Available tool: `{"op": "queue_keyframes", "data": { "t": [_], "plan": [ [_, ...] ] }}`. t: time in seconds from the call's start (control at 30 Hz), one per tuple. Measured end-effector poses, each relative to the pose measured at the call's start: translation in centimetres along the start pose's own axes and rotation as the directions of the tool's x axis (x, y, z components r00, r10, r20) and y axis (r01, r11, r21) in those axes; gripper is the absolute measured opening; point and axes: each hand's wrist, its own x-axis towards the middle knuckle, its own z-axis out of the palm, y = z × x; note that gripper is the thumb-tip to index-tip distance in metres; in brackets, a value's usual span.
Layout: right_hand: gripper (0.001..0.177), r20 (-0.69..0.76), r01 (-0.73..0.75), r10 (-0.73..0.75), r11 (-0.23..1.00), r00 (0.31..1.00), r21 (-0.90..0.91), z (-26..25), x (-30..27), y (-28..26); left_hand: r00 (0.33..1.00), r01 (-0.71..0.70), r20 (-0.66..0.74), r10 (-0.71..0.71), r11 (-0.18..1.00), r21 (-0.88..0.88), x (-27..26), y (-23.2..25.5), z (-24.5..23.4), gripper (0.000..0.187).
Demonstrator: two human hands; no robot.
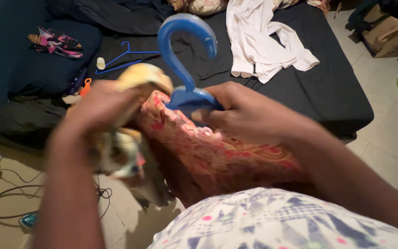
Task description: The person places a patterned shirt onto a blue hanger, adjusts the collar and sleeves, and hangs it in a closet. Then the person places a white shirt onto a blue hanger, buttons the collar, and hangs it in the same closet.
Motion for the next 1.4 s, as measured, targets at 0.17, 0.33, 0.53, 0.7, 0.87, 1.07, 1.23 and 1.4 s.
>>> {"op": "queue_keyframes", "data": {
  "t": [0.17, 0.33, 0.53, 0.7, 0.87, 1.07, 1.23, 1.4],
  "plan": [
    [0.015, -0.289, -0.061, 0.101, 0.988, 0.952, 0.144, 1.6, 1.4, 2.8, 0.917, -0.329, -0.181, 0.357, 0.93, 0.165, -2.1, 3.1, 4.6, 0.031],
    [0.02, -0.476, 0.079, 0.017, 0.98, 0.879, 0.181, 1.3, 1.3, 4.5, 0.759, -0.58, -0.234, 0.608, 0.794, 0.182, -2.9, 4.1, 7.1, 0.043],
    [0.017, -0.406, 0.069, -0.055, 0.997, 0.912, 0.021, 0.4, 0.2, 4.4, 0.677, -0.62, -0.392, 0.623, 0.77, 0.151, -1.8, 5.8, 6.9, 0.032],
    [0.02, -0.465, 0.175, -0.093, 0.975, 0.88, 0.136, 1.2, 0.1, 5.5, 0.731, -0.682, -0.127, 0.671, 0.728, -0.073, -2.2, 6.6, 7.6, 0.031],
    [0.019, -0.486, 0.172, 0.039, 0.909, 0.873, 0.381, 2.2, 0.2, 6.6, 0.645, -0.76, -0.187, 0.74, 0.646, -0.067, -2.1, 5.6, 8.5, 0.033],
    [0.015, -0.659, 0.255, 0.303, 0.749, 0.689, 0.612, -0.8, 1.3, 7.6, 0.839, -0.367, -0.362, 0.406, 0.914, 0.175, -3.2, 2.9, 7.6, 0.086],
    [0.018, -0.829, 0.708, 0.261, 0.431, 0.495, 0.559, -3.2, 3.2, 9.8, 0.8, -0.391, -0.384, 0.46, 0.887, 0.248, -4.2, 1.3, 6.6, 0.078],
    [0.018, -0.923, 0.856, 0.241, 0.36, 0.3, 0.372, -3.4, 5.4, 11.4, 0.997, -0.065, 0.047, 0.055, 0.963, 0.262, -5.2, 1.8, 5.1, 0.045]
  ]
}}
